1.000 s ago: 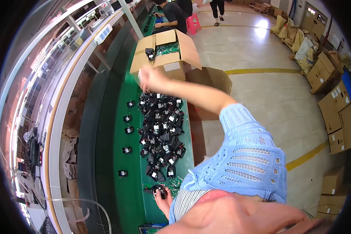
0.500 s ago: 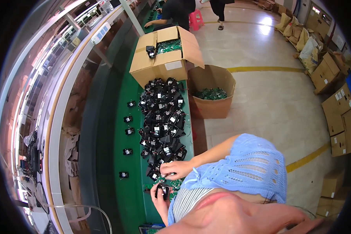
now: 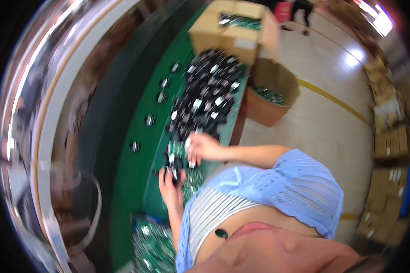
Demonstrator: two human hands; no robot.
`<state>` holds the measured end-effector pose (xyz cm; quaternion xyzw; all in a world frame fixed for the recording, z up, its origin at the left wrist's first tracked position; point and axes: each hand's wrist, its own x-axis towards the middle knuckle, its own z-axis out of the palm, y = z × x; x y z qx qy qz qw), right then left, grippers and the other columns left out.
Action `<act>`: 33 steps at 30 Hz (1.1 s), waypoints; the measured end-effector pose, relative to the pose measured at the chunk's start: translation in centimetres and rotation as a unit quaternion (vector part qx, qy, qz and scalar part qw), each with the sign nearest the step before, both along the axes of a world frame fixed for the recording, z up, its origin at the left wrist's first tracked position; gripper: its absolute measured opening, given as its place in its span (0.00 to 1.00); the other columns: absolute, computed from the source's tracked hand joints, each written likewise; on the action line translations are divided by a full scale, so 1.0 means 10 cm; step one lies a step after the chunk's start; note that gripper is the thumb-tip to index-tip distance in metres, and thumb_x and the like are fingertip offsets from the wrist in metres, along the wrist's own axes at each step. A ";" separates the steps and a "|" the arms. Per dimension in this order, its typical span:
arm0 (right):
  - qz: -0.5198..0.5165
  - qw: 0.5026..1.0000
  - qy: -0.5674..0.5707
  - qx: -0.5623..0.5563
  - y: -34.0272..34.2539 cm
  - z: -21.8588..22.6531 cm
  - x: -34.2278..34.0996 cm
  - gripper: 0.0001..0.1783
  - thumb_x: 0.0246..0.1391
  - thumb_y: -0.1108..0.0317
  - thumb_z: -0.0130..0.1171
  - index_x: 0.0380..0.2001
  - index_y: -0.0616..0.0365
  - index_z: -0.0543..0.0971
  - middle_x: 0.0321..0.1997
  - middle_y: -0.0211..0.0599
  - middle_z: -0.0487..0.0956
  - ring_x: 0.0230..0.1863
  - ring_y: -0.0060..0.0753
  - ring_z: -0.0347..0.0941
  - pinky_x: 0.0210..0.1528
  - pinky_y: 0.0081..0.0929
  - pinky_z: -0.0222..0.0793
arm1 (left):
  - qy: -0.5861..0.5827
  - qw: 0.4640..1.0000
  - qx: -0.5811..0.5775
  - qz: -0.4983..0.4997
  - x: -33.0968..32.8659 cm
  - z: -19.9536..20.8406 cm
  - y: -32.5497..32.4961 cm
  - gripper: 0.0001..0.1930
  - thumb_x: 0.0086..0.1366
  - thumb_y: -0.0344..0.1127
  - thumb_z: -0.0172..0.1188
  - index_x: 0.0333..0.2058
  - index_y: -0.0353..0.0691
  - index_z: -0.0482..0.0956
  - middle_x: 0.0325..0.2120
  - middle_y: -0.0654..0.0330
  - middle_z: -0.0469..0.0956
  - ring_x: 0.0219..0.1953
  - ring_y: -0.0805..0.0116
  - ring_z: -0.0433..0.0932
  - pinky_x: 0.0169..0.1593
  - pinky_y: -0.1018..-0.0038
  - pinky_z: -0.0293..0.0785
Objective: Assembling electronic components on a production line.
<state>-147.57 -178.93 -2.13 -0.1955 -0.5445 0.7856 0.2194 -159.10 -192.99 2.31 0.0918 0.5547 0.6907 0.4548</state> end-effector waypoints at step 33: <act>0.095 0.822 -0.073 0.557 0.26 0.54 -0.28 0.09 0.42 0.79 0.53 0.30 0.57 0.75 0.25 0.36 0.70 0.27 0.34 0.69 0.27 0.24 0.64 | 0.385 0.914 -0.005 -0.124 -0.11 0.01 -0.33 0.11 0.52 0.25 0.52 0.36 0.39 0.73 0.44 0.54 0.65 0.46 0.62 0.67 0.47 0.73 0.65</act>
